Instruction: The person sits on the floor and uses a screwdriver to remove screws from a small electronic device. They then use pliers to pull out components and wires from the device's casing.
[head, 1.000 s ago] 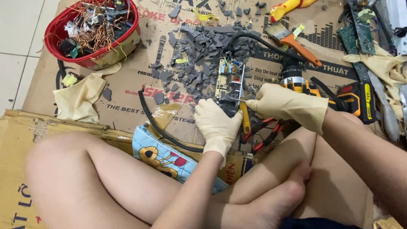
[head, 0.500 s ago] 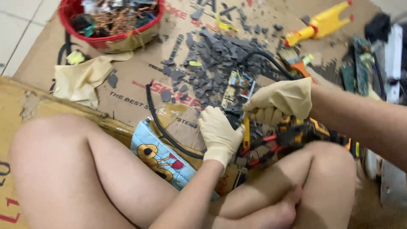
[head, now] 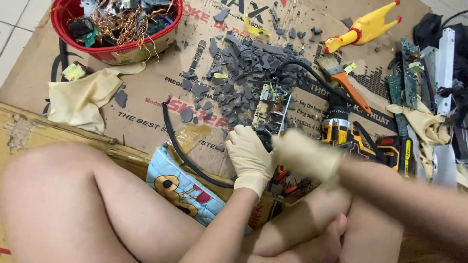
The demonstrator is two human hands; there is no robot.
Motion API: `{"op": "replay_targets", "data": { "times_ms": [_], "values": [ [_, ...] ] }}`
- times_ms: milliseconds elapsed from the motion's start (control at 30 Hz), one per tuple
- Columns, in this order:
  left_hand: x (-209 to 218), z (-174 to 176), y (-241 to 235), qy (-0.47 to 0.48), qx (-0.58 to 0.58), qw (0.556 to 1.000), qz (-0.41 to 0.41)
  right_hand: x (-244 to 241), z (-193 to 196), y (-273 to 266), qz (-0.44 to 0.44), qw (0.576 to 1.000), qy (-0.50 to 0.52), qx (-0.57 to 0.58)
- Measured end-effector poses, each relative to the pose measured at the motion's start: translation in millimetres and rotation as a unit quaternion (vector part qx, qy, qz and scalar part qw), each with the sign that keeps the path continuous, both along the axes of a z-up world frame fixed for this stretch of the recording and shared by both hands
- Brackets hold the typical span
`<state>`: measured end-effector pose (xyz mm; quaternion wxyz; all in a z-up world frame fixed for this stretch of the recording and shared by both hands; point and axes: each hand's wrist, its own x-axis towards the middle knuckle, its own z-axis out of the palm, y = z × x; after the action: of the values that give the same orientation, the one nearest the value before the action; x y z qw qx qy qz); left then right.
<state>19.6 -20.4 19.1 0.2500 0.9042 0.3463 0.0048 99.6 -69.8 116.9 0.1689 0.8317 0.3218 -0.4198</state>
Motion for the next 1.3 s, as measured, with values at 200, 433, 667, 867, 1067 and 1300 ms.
{"op": "replay_targets", "data": {
  "times_ms": [200,433,667,867,1067,1300],
  "values": [
    [0.3,3.0,4.7,0.013,-0.032,0.999,-0.019,-15.8,-81.7,-54.0,-0.398,0.913,-0.075,0.052],
    [-2.5,5.5,2.4,-0.047,-0.029,0.998,0.004,18.2,-8.1,-44.6,-0.486,0.873,0.033,0.009],
    [-4.1,12.9,6.0,-0.012,-0.008,1.0,-0.028,40.8,31.6,-37.6,-0.404,0.909,0.103,-0.001],
    [-4.6,13.7,5.7,-0.001,-0.007,0.999,-0.034,39.0,33.9,-35.8,-0.372,0.924,0.091,-0.011],
    [-4.2,11.6,5.7,-0.007,-0.005,0.999,-0.034,33.8,50.0,-13.0,-0.3,0.953,0.029,-0.036],
    [-1.8,-2.2,-0.3,-0.068,0.006,0.998,0.01,76.6,-38.2,-37.0,-0.084,0.984,-0.037,-0.154]
  ]
}}
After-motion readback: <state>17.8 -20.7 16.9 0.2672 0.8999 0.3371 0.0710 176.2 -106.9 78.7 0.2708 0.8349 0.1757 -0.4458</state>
